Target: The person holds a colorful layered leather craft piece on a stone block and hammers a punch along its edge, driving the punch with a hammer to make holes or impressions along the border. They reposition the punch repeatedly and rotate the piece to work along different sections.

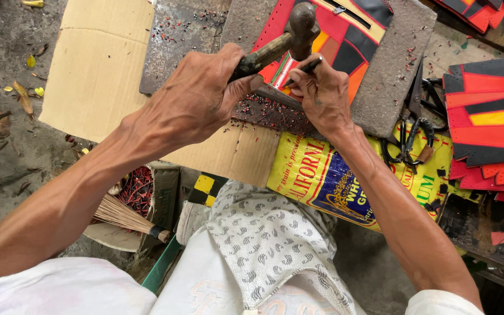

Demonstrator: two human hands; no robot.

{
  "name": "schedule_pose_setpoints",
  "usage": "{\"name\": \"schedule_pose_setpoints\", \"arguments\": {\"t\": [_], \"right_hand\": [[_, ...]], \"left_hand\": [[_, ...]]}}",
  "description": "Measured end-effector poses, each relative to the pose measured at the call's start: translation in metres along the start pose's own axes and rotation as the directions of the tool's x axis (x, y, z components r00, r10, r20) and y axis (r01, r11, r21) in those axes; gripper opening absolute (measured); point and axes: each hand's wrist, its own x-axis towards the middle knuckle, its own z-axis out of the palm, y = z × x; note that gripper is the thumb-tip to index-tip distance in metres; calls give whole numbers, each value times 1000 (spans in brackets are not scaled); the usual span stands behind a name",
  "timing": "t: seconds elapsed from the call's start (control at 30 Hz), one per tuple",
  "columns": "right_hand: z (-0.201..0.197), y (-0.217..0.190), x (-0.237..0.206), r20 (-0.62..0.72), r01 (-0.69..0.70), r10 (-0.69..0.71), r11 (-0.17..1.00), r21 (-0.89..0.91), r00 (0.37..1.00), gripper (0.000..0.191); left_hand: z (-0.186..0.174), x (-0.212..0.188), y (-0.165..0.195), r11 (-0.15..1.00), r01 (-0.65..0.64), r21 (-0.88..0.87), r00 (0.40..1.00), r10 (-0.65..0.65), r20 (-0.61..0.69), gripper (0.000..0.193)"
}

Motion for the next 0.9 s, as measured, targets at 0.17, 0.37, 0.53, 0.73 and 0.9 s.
{"name": "schedule_pose_setpoints", "arguments": {"t": [0.17,0.37,0.53,0.73,0.9], "right_hand": [[0,-1,2,7,126,-127,978,-167,992,19],[1,7,11,73,266,-258,886,-379,963,21],[1,7,10,98,325,-313,859,-394,945,15],[-1,-6,9,126,266,-240,923,-276,963,14],[0,-13,12,119,392,-374,866,-311,920,12]], "left_hand": [[-5,0,3,999,27,20,1000,-27,8,28],[-7,7,16,999,40,-9,999,-40,-18,29],[-16,16,23,998,45,44,998,-47,49,28],[-15,10,25,985,-168,-32,968,159,-192,21],[-17,19,31,992,66,104,996,-73,58,30]]}}
